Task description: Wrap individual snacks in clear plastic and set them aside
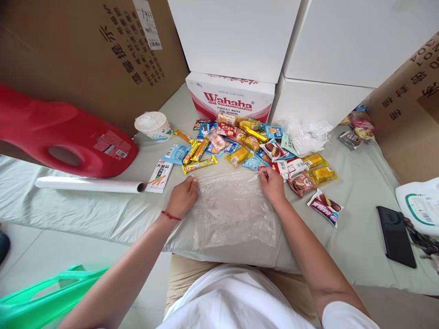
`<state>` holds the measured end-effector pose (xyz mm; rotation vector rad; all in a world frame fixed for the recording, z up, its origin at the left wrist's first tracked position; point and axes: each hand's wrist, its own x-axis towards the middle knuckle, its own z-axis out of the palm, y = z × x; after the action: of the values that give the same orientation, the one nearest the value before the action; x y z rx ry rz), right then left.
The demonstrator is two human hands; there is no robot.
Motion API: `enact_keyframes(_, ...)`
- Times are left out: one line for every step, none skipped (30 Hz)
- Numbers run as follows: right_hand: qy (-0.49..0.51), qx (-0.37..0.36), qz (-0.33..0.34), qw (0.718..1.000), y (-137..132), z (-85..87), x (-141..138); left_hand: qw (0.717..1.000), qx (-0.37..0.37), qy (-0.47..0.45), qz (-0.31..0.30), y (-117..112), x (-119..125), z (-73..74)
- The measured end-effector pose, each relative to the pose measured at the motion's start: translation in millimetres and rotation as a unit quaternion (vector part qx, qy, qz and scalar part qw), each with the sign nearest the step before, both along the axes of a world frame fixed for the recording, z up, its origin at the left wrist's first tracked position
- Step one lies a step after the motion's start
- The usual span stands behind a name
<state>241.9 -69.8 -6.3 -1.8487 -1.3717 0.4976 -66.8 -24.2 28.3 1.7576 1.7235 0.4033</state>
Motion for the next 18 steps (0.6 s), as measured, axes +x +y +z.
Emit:
enact_keyframes(-0.028,0.013,0.001,1.0,6.3,-1.1,-1.6,0.999,0.017,0.048,-0.001,5.5,3.6,-3.1)
enact_keyframes(-0.06,0.02,0.005,0.998,11.7,-1.9,-2.8,0.995,0.03,0.098,-0.005,10.1,6.8,-5.1)
enact_keyframes(-0.092,0.021,0.008,0.995,15.9,-2.5,-3.4,0.989,0.039,0.144,-0.011,13.6,9.1,-6.3)
enact_keyframes(-0.123,0.017,0.012,0.992,18.8,-2.8,-3.4,0.982,0.045,0.181,-0.018,16.1,10.3,-7.1)
enact_keyframes(-0.15,0.011,0.015,0.989,20.2,-2.8,-2.7,0.978,0.048,0.2,-0.022,17.9,10.1,-7.6)
enact_keyframes(-0.169,0.001,0.019,0.986,20.4,-2.1,-1.3,0.977,0.05,0.206,-0.026,19.2,8.7,-8.1)
enact_keyframes(-0.179,-0.011,0.025,0.984,19.4,-0.3,0.4,0.977,0.052,0.203,-0.029,20.1,6.3,-8.6)
enact_keyframes(-0.183,-0.024,0.034,0.982,17.3,3.0,2.2,0.979,0.052,0.192,-0.032,21.0,3.2,-9.1)
enact_keyframes(-0.189,-0.03,0.043,0.981,14.3,8.2,3.4,0.982,0.05,0.178,-0.034,21.9,-0.2,-9.5)
enact_keyframes(-0.201,-0.026,0.049,0.978,10.3,15.2,3.2,0.985,0.047,0.16,-0.037,22.8,-3.4,-9.7)
enact_keyframes(-0.219,-0.009,0.049,0.974,5.3,23.9,0.8,0.988,0.042,0.142,-0.04,23.9,-6.3,-9.8)
enact_keyframes(-0.24,0.019,0.04,0.97,-0.7,33.4,-4.4,0.99,0.036,0.126,-0.045,25.0,-8.6,-9.7)
enact_keyframes(-0.257,0.054,0.026,0.964,-7.7,43.0,-13.0,0.992,0.029,0.113,-0.051,26.2,-10.3,-9.5)
enact_keyframes(-0.268,0.087,0.019,0.959,-15.8,51.3,-25.3,0.993,0.024,0.105,-0.056,27.3,-11.5,-9.4)
enact_keyframes(-0.266,0.108,0.026,0.958,-24.7,57.3,-40.9,0.993,0.021,0.101,-0.062,28.4,-12.3,-9.3)
enact_keyframes(-0.255,0.113,0.063,0.958,-34.0,60.1,-59.2,0.993,0.018,0.099,-0.067,29.2,-12.8,-9.4)
enact_keyframes(-0.24,0.098,0.137,0.956,-43.2,59.4,-79.0,0.993,0.015,0.097,-0.07,29.5,-13.1,-9.3)
enact_keyframes(-0.233,0.077,0.241,0.939,-51.8,55.4,-99.1,0.993,0.013,0.094,-0.066,28.9,-13.4,-9.0)
